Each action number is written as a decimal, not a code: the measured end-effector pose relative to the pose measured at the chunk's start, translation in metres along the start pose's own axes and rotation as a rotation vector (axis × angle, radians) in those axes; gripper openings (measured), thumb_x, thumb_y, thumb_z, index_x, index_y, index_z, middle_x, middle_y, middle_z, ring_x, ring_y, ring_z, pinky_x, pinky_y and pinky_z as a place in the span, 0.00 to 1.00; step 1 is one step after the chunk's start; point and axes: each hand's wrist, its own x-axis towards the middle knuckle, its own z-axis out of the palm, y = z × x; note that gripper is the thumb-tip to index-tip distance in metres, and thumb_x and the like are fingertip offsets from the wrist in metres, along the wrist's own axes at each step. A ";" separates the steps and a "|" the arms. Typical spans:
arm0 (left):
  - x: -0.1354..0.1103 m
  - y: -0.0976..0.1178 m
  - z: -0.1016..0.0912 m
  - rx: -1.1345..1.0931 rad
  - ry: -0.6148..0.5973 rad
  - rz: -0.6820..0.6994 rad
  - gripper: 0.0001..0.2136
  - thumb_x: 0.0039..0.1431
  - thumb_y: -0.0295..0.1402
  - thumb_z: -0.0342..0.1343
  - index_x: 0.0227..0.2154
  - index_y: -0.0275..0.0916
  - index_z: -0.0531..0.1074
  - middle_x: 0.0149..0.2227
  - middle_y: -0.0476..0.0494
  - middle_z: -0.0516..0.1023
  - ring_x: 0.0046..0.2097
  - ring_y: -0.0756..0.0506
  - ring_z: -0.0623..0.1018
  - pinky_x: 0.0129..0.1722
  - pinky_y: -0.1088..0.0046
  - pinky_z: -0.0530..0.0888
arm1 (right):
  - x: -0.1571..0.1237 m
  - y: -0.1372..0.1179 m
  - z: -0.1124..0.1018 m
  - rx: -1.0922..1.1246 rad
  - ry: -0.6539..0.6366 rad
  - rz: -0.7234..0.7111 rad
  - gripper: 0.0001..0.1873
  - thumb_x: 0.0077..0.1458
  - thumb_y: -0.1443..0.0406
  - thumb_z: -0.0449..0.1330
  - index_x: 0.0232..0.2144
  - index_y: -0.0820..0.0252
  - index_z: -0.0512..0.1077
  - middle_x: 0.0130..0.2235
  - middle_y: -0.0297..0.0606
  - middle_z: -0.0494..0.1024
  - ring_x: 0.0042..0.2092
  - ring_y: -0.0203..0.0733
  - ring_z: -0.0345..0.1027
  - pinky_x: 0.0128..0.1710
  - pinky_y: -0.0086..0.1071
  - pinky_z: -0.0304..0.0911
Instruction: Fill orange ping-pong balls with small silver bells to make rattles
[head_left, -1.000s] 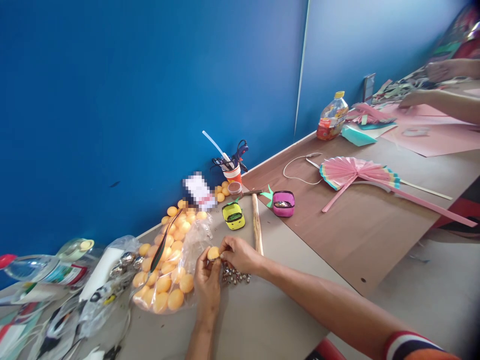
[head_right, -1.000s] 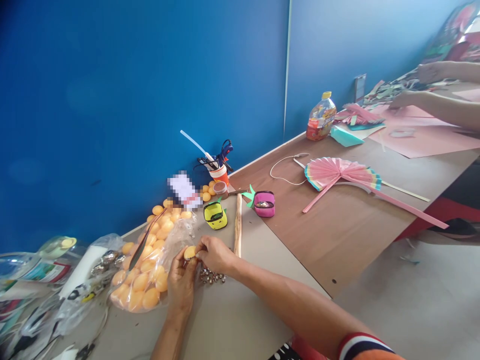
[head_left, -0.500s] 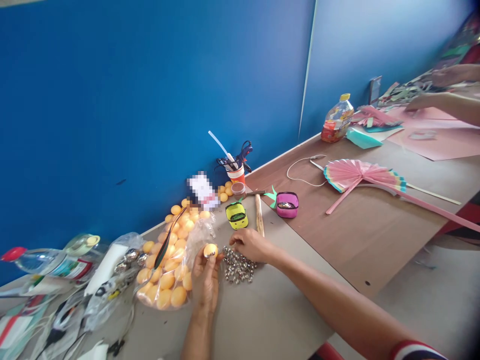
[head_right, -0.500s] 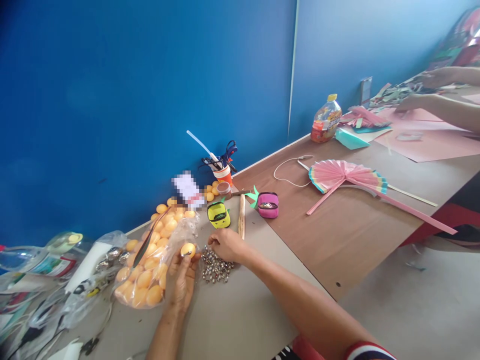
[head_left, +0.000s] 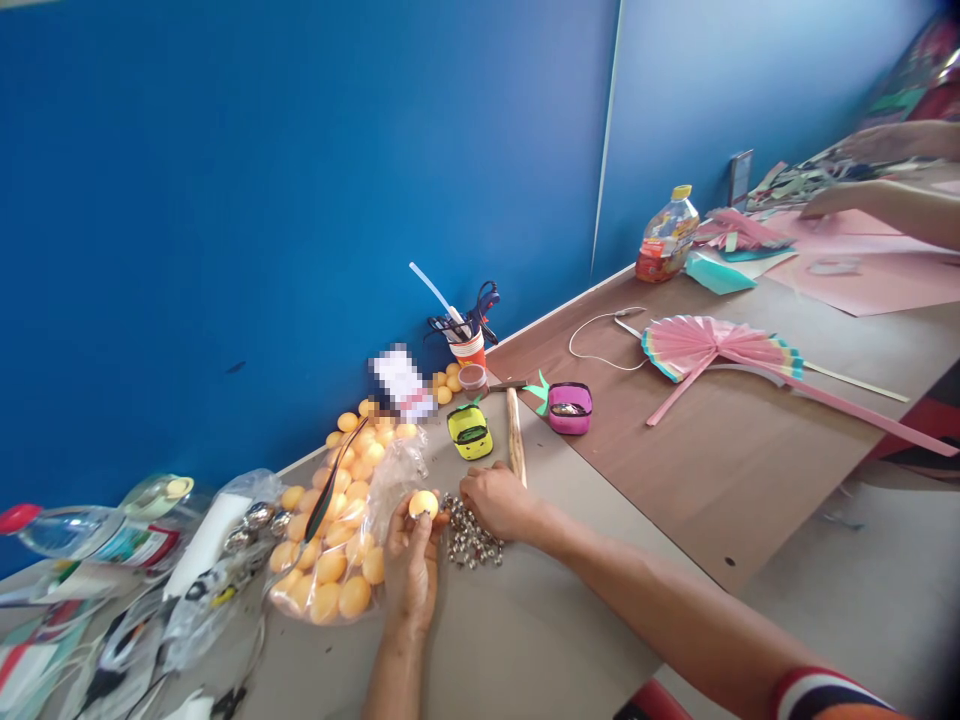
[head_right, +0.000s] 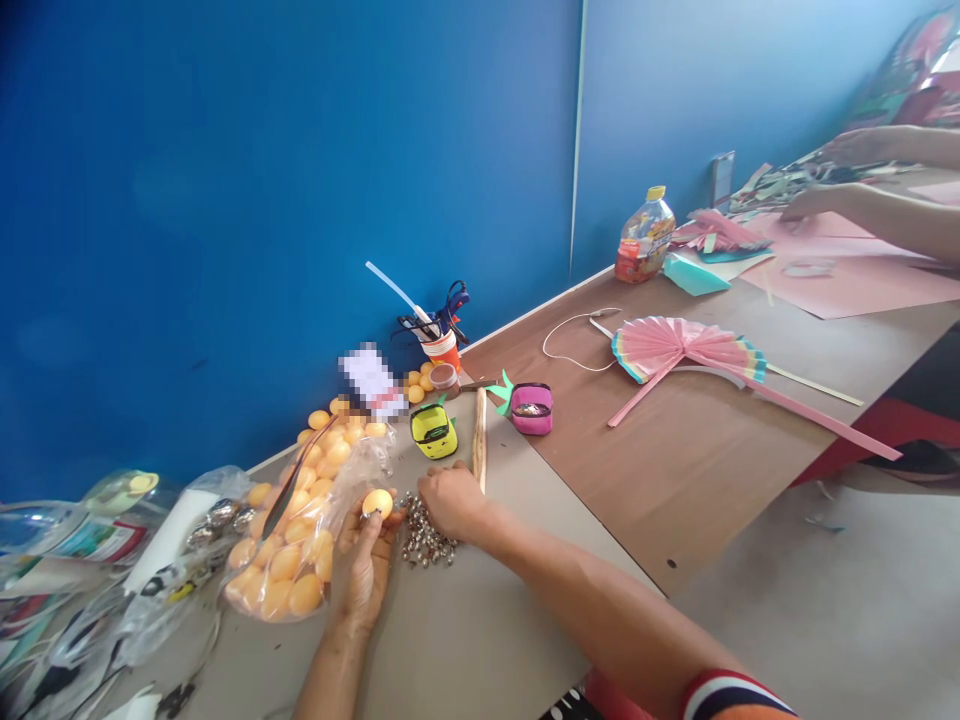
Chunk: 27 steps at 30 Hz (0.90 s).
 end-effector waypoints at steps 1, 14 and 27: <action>0.000 0.000 0.000 0.001 -0.005 0.002 0.22 0.48 0.38 0.64 0.47 0.42 0.69 0.47 0.42 0.78 0.38 0.45 0.79 0.44 0.64 0.75 | 0.000 0.000 0.000 0.058 0.048 0.002 0.08 0.54 0.71 0.53 0.31 0.64 0.73 0.36 0.46 0.77 0.36 0.44 0.71 0.38 0.34 0.58; -0.002 0.002 0.004 -0.093 -0.040 -0.019 0.18 0.48 0.36 0.64 0.44 0.43 0.71 0.43 0.45 0.77 0.40 0.47 0.78 0.43 0.68 0.75 | 0.006 -0.008 0.000 1.473 0.052 0.253 0.05 0.45 0.71 0.53 0.21 0.60 0.61 0.20 0.26 0.69 0.15 0.25 0.51 0.16 0.25 0.43; -0.004 0.003 0.005 -0.104 -0.035 -0.002 0.14 0.49 0.35 0.64 0.41 0.42 0.73 0.39 0.47 0.77 0.40 0.48 0.77 0.42 0.73 0.74 | 0.006 -0.001 0.004 1.846 -0.216 0.139 0.17 0.36 0.61 0.71 0.25 0.65 0.69 0.23 0.31 0.74 0.21 0.30 0.66 0.25 0.25 0.59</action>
